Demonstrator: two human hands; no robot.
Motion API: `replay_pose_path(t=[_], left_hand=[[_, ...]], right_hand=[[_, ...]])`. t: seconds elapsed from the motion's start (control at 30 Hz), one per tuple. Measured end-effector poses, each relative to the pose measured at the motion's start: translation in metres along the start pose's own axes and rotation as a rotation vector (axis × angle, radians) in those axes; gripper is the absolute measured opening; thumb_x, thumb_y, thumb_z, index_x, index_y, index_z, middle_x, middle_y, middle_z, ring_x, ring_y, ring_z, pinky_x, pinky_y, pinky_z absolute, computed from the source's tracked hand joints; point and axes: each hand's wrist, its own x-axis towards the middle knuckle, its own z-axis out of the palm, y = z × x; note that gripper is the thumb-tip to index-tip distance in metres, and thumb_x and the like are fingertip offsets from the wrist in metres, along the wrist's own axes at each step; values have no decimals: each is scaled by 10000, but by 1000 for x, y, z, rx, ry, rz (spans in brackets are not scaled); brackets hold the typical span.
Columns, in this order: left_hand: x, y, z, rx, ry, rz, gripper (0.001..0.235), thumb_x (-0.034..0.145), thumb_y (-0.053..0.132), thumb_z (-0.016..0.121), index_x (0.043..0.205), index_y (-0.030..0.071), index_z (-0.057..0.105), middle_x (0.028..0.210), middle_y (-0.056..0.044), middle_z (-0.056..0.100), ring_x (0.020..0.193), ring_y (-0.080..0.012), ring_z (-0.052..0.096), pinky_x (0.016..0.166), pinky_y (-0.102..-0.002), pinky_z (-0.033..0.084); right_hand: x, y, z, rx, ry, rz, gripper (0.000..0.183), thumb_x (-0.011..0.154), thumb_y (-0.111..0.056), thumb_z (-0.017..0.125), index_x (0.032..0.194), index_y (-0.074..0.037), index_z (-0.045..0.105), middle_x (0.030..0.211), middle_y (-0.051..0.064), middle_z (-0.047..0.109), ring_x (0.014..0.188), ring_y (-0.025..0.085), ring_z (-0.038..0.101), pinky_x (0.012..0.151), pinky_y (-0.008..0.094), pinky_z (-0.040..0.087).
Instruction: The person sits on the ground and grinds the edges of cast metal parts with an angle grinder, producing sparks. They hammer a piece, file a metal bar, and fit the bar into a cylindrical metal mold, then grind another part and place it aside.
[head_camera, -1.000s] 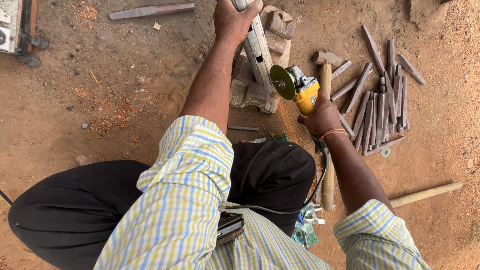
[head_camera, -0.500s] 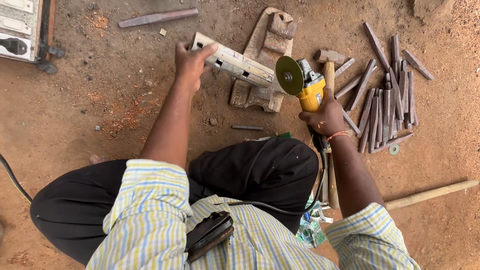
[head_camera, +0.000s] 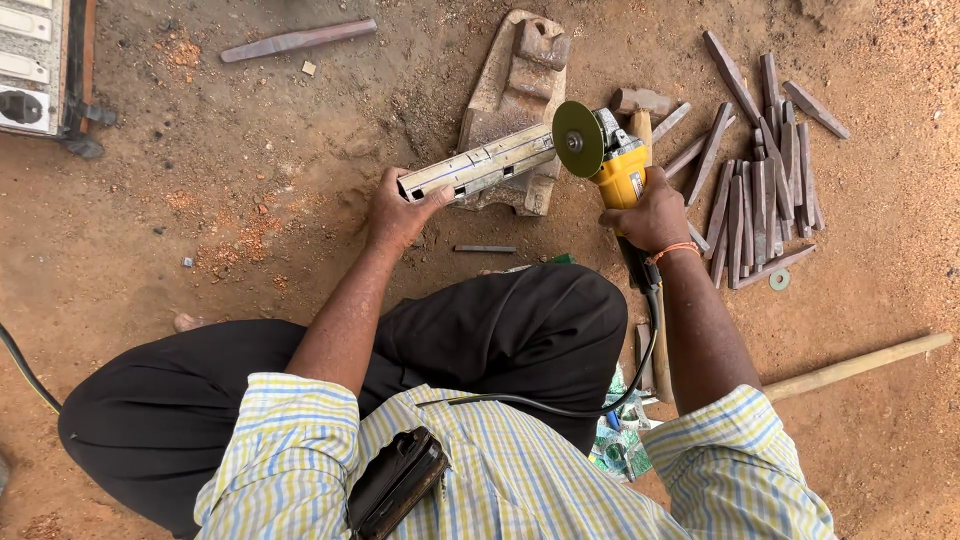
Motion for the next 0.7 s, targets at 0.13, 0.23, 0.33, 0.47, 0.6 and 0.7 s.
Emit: replay_pose_path(t=[0.13, 0.23, 0.33, 0.47, 0.6, 0.7], left_hand=[[-5, 0, 1, -53, 4, -41, 746, 759, 585, 864, 1203, 73, 552, 1030, -81, 690, 928, -163, 714, 786, -361, 636], [-8, -1, 2, -44, 12, -27, 743, 758, 587, 859, 1202, 73, 560, 1026, -78, 692, 919, -165, 714, 780, -361, 633], [-9, 0, 2, -47, 20, -18, 734, 752, 579, 864, 1202, 82, 566, 1025, -77, 692, 917, -164, 713, 771, -359, 631], [-10, -1, 2, -42, 20, -10, 717, 759, 572, 863, 1197, 87, 569, 1025, -75, 689, 912, -169, 712, 766, -366, 630], [-12, -2, 3, -39, 35, 44, 688, 776, 552, 874, 1180, 81, 576, 1034, -81, 689, 929, -175, 711, 786, -375, 624], [-12, -4, 5, -54, 41, 80, 681, 779, 534, 878, 1181, 77, 573, 1046, -86, 704, 945, -175, 717, 815, -370, 619]], right_hand=[[4, 1, 2, -8, -7, 5, 822, 653, -276, 930, 1292, 29, 512, 1083, 252, 708, 938, 356, 735, 866, 433, 611], [5, 2, 5, -33, 10, -39, 857, 629, -276, 955, 1291, 40, 511, 1080, 262, 706, 947, 367, 725, 865, 442, 602], [3, -5, 5, -28, -20, -23, 875, 639, -262, 939, 1331, 40, 498, 1085, 278, 703, 957, 372, 733, 863, 439, 617], [3, -10, 5, -71, -16, -17, 926, 638, -275, 956, 1360, 44, 472, 1097, 291, 694, 980, 389, 727, 882, 446, 609], [12, -6, 12, -149, -13, -8, 1019, 629, -326, 977, 1406, 40, 427, 1106, 319, 683, 1009, 429, 709, 890, 457, 593], [12, -4, 15, -161, 13, -36, 980, 646, -303, 944, 1411, 39, 436, 1110, 321, 695, 1018, 445, 710, 896, 469, 586]])
